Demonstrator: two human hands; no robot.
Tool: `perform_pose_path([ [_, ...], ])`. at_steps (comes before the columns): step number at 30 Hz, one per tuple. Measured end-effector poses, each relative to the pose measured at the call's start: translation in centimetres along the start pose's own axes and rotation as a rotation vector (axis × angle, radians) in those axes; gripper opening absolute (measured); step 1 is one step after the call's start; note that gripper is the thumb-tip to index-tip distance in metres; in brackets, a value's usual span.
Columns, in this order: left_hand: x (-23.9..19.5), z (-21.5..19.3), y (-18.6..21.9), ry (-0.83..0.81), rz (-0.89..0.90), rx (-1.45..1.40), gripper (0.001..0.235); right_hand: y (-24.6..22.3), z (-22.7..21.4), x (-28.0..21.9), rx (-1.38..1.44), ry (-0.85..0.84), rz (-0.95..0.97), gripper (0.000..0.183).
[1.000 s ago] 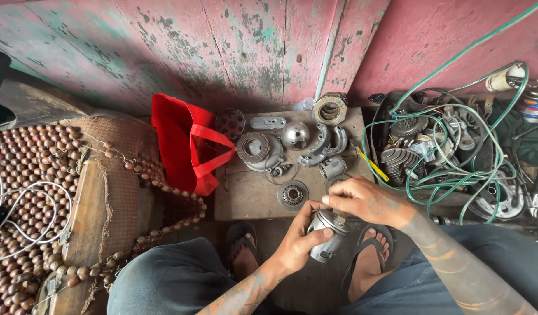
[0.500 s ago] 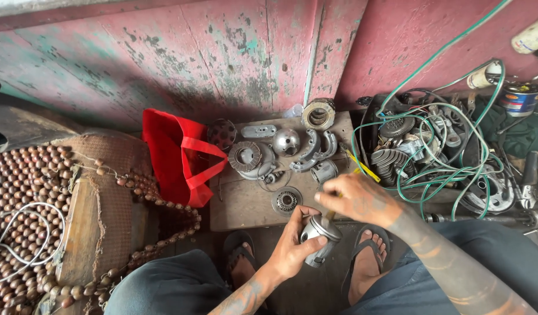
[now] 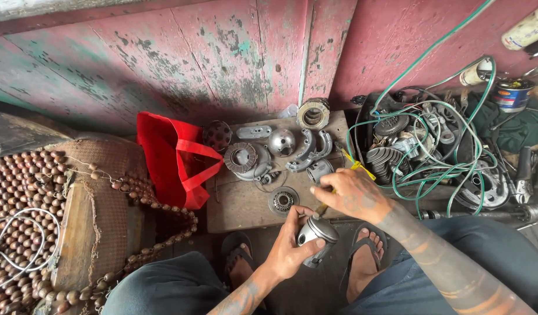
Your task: Cleaning a motorcycle piston by scraping debris from its grooves using a small hand tool.
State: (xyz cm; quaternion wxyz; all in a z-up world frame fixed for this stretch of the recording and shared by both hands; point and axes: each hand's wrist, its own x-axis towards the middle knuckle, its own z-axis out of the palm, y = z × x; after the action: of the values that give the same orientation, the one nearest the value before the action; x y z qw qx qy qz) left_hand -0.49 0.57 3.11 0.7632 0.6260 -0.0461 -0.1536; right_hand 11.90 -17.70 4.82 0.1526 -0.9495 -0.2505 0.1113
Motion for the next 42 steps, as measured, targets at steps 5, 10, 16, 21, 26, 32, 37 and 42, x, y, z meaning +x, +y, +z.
perform_pose_path([
  [5, 0.0, 0.1, 0.5, -0.042, 0.087, 0.013, 0.058, -2.6, -2.9, -0.9, 0.299, -0.300, -0.028, 0.049],
  [10, 0.1, -0.1, 0.7, -0.011, 0.038, 0.058, 0.055, -1.6, -2.0, -0.6, 0.055, -0.047, -0.055, 0.053],
  [16, -0.1, 0.2, 0.4, -0.004, 0.029, 0.083, 0.054, -1.3, -1.1, -0.5, 0.035, -0.045, 0.052, 0.048],
  [21, 0.0, 0.2, 0.0, -0.013, 0.080, -0.041, 0.052, -3.5, -2.6, -1.8, 0.421, -0.286, -0.056, 0.048],
  [26, -0.1, 0.3, 0.1, 0.028, 0.009, -0.019, 0.052, -1.7, -1.3, -1.0, 0.182, -0.079, -0.109, 0.050],
  [32, -0.3, 0.7, 0.3, -0.019, 0.005, -0.056, 0.059, -2.2, -1.7, -1.2, 0.384, -0.238, -0.016, 0.051],
  [37, -0.4, 0.7, 1.2, 0.004, -0.012, 0.021, 0.057, -2.0, -1.6, -1.3, 0.218, -0.134, -0.079, 0.050],
  [42, -0.4, 0.8, 0.8, 0.056, -0.064, -0.075, 0.051, -3.0, -2.6, -0.8, 0.233, -0.210, 0.116, 0.051],
])
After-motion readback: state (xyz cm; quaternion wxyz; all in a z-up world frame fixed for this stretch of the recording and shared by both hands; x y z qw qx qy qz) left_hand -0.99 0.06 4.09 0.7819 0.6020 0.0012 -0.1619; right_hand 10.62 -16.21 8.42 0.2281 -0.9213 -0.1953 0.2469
